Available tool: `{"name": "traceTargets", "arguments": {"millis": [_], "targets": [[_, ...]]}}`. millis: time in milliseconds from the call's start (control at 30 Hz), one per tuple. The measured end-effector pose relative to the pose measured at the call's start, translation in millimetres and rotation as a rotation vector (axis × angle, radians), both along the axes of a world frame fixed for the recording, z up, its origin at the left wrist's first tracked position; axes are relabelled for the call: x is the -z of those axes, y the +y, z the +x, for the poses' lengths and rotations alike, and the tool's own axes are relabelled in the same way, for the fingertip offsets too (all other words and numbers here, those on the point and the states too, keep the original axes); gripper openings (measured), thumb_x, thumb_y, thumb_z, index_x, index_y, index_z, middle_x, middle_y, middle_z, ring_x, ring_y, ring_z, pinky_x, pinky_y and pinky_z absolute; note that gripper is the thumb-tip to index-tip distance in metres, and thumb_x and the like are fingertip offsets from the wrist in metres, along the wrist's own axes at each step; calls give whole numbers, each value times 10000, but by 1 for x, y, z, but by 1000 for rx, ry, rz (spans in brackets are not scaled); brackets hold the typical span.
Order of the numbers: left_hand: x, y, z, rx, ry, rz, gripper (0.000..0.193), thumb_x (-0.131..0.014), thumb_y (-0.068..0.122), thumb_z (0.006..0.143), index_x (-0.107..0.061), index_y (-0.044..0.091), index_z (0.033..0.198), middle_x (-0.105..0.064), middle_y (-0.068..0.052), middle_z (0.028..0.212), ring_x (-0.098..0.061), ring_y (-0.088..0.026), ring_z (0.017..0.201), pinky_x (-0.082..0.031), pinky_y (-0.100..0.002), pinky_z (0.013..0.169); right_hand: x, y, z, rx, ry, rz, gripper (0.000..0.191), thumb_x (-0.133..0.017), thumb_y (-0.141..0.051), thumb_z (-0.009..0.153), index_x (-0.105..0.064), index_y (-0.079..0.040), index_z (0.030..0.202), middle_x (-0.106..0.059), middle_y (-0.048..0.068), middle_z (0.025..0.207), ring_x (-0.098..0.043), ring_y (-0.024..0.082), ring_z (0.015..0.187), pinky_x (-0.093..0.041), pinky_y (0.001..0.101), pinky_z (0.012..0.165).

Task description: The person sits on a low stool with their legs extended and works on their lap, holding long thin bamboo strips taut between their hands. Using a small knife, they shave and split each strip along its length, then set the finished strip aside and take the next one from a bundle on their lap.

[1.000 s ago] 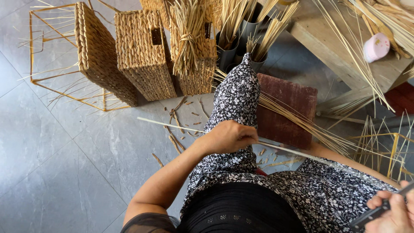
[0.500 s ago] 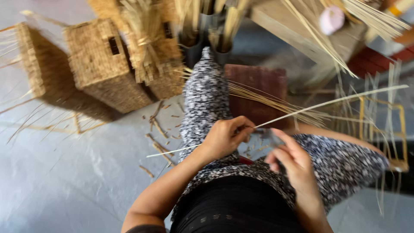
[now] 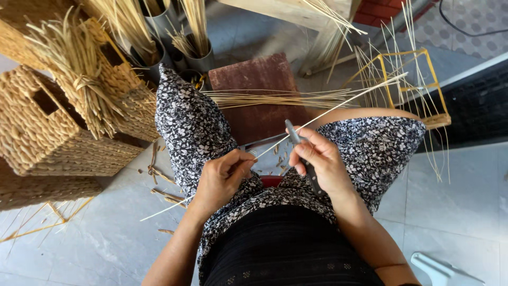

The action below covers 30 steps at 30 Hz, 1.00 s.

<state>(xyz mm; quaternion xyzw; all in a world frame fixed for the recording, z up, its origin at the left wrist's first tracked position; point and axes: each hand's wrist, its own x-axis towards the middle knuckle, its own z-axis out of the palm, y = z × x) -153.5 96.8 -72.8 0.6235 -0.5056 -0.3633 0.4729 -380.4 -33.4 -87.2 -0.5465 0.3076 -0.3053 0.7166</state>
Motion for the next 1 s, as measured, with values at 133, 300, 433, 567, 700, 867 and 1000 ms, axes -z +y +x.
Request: {"name": "traceTargets", "arguments": {"millis": [133,300,433,567,700,867,1000], "targets": [[3,5,6,32,1,43,115,-662,120,974,-742,55,1025,-728,-28,700,-685,-70,648,-558,-243,598,-1,-11,-14,51,-85,8,372,-581,-107,1049,-588,-21,1411,-678,98,807,-578,116,622,-476,238,550],[3,9,15,53,15,40,125,-648,118,978,-746,58,1027,-734,-12,702,-690,-42,656,-553,-224,591,2,-29,-40,155,-164,48,383,-570,-75,1049,-587,-12,1426,-671,109,820,-566,128,613,-466,246,547],[3,17,21,24,-18,113,135,-663,120,959,-767,63,1023,-726,-10,673,-653,-37,609,-495,-221,532,7,-49,-68,264,-258,25,399,-560,-58,1074,-577,-14,1470,-652,112,830,-566,139,640,-462,259,563],[7,20,23,-13,30,122,139,-662,113,964,-767,52,1031,-712,-8,672,-597,-33,587,-458,-213,504,7,-68,-92,402,-322,5,415,-541,-40,1095,-544,-33,1510,-649,117,874,-572,157,661,-463,272,583],[15,20,20,-25,174,-25,135,-634,96,1009,-738,19,1047,-709,-7,750,-618,-17,670,-449,-199,539,5,-64,-98,422,-280,-94,444,-538,-61,1084,-531,-61,1527,-631,95,826,-569,144,641,-466,264,560],[22,8,8,18,306,11,146,-622,122,1011,-727,28,1050,-712,-1,749,-632,-19,647,-458,-189,505,7,-29,-68,0,-527,309,417,-570,-66,1065,-565,27,1471,-643,89,766,-561,122,586,-460,252,511],[22,5,0,66,364,9,154,-617,136,1028,-728,37,1064,-695,5,734,-577,-10,606,-442,-183,505,4,-10,-26,-348,-794,632,547,-546,-79,1070,-406,40,1586,-611,73,744,-526,113,567,-435,250,495]]}}
